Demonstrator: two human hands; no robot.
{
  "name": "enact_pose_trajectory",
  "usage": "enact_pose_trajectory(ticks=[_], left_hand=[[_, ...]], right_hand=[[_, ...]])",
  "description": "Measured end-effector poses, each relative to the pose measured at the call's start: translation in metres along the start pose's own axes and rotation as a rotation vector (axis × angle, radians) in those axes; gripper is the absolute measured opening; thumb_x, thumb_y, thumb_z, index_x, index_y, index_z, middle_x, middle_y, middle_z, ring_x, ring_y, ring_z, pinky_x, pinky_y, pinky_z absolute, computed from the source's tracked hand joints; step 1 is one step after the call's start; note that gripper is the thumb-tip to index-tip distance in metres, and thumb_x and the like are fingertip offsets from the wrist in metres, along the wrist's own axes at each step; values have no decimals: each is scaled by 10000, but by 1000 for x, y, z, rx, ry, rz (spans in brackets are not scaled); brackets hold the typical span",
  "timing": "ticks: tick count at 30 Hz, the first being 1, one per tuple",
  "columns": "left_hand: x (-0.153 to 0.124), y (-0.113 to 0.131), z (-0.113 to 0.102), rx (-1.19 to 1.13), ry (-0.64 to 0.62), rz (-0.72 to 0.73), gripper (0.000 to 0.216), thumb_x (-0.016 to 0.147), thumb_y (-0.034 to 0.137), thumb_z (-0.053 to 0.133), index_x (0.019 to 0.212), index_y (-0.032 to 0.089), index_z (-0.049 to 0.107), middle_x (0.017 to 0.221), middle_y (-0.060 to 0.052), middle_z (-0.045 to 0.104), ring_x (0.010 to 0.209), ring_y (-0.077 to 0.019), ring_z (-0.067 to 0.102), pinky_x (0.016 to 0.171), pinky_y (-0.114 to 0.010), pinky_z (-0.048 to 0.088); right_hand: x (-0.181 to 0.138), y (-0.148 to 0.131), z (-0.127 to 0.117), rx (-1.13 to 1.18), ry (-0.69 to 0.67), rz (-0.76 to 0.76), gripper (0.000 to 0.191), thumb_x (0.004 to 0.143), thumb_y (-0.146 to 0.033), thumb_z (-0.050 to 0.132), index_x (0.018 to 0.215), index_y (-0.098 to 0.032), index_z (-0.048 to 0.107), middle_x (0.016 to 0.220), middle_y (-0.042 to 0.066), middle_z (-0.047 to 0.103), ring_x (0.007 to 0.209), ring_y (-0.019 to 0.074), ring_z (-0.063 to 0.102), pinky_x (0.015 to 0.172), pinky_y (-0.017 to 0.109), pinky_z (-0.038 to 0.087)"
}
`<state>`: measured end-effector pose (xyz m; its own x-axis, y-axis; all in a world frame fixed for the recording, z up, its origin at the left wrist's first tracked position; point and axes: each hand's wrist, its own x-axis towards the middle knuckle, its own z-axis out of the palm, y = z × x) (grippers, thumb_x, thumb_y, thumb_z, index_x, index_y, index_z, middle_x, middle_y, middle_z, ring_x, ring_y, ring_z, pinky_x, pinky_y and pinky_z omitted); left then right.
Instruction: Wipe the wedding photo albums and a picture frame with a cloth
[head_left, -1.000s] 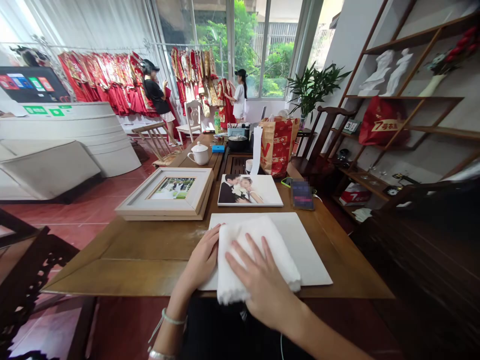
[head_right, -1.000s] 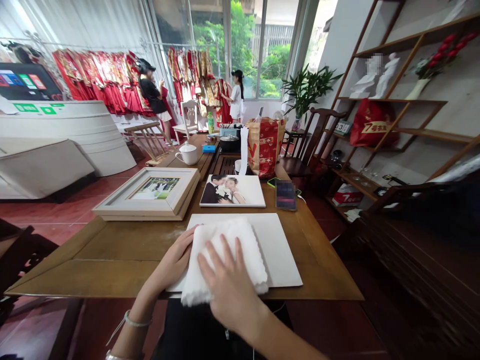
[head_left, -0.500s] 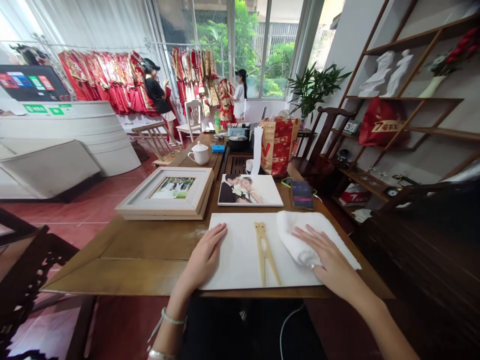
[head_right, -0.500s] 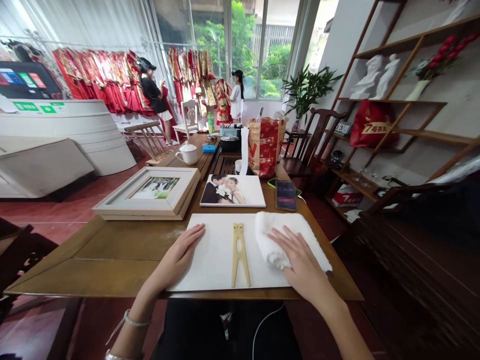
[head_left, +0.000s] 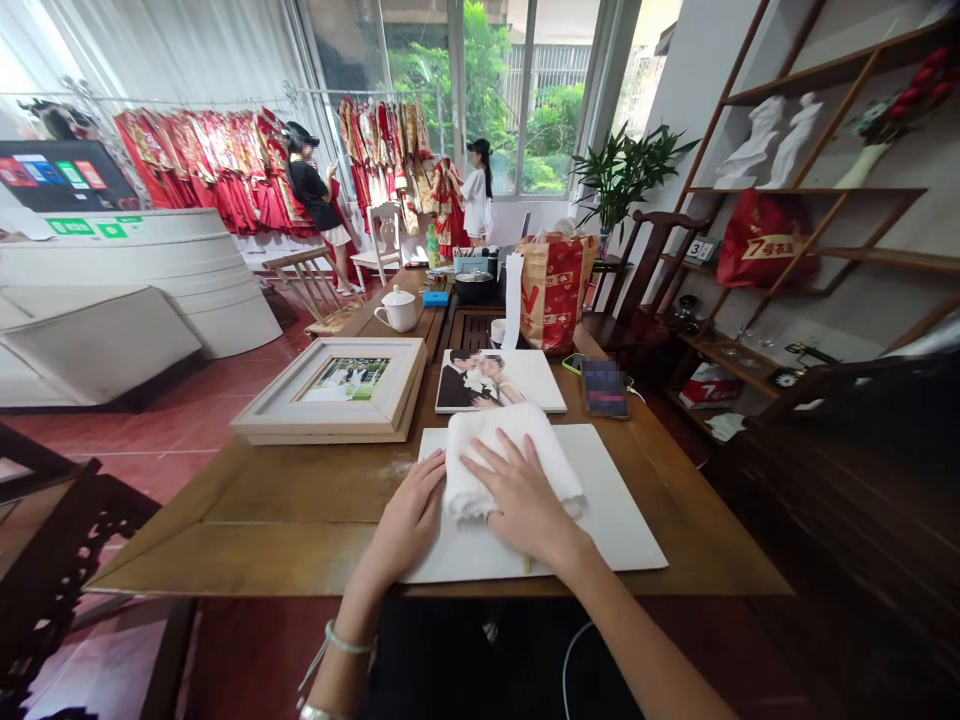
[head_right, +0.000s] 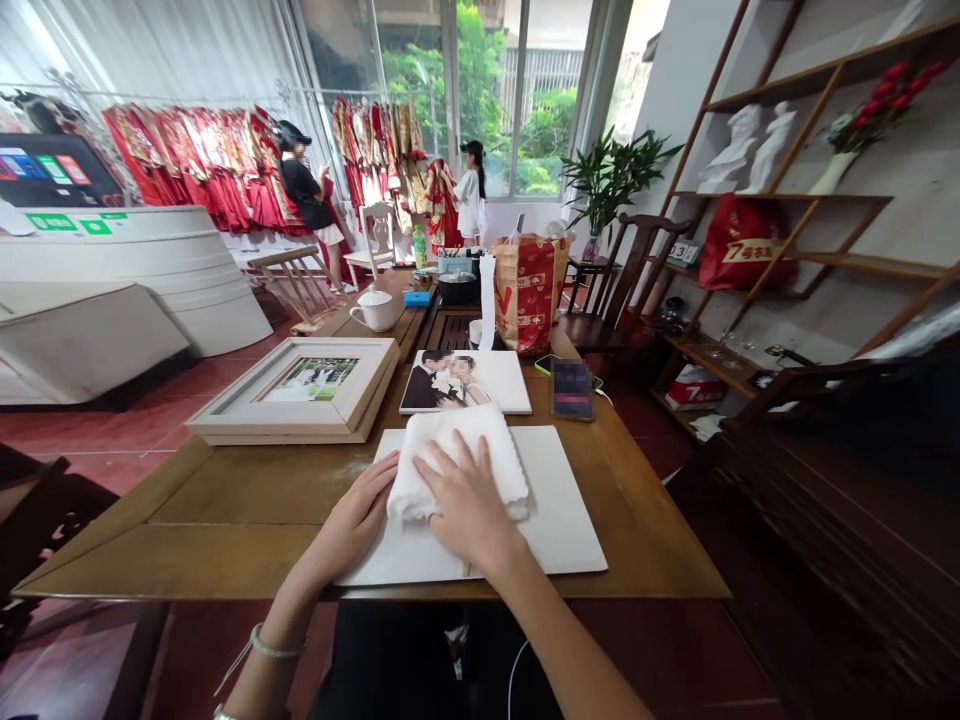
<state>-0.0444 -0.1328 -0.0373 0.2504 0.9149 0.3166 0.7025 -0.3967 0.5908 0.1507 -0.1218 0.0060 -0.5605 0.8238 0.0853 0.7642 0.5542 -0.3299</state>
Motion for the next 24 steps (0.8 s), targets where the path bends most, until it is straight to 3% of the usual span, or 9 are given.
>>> enact_pose_trajectory(ticks=[5, 10, 14, 17, 20, 24], left_hand=[[0, 1, 1, -14, 1, -11, 413, 941, 178, 340, 1288, 208, 562, 1422, -76, 507, 1359, -218, 404, 1139, -464, 317], [-2, 2, 1, -18, 6, -23, 414, 948, 187, 336, 1306, 211, 544, 1439, -58, 490, 1368, -204, 390, 1148, -448, 302], [-3, 1, -1, -15, 1, -36, 417, 948, 187, 335, 1309, 217, 541, 1440, -51, 489, 1368, -203, 392, 1149, -439, 303], [-3, 0, -2, -12, 9, -22, 420, 941, 177, 344, 1307, 226, 544, 1434, -46, 496, 1361, -205, 402, 1150, -439, 304], [-3, 0, -1, -4, 11, -18, 420, 943, 173, 339, 1307, 231, 542, 1434, -41, 497, 1362, -197, 400, 1153, -433, 297], [-3, 1, -1, 4, -4, -30, 422, 949, 181, 320, 1313, 190, 533, 1441, -63, 487, 1370, -198, 386, 1153, -436, 296]], right_hand=[[-66, -8, -4, 79, -57, -137, 851, 616, -93, 470, 1429, -326, 373, 1536, -73, 278, 1443, 224, 63, 1165, 502, 2], [-108, 25, -20, 135, -76, -85, 924, 550, -41, 390, 1410, -381, 381, 1516, -129, 293, 1432, 157, 142, 1178, 463, 89], [-101, 68, -23, 29, 51, 90, 885, 580, -21, 378, 1405, -340, 406, 1513, -77, 323, 1426, 191, 179, 1169, 500, 124], [-81, 85, -19, -95, 144, 232, 795, 654, -23, 399, 1404, -285, 426, 1504, -9, 355, 1417, 242, 210, 1149, 525, 180], [-59, 81, -12, -202, 198, 310, 746, 699, -39, 432, 1411, -263, 425, 1501, 39, 362, 1407, 295, 224, 1129, 561, 201], [-55, 61, -4, -261, 175, 234, 802, 659, -23, 444, 1418, -281, 413, 1506, 24, 353, 1414, 295, 199, 1132, 573, 178]])
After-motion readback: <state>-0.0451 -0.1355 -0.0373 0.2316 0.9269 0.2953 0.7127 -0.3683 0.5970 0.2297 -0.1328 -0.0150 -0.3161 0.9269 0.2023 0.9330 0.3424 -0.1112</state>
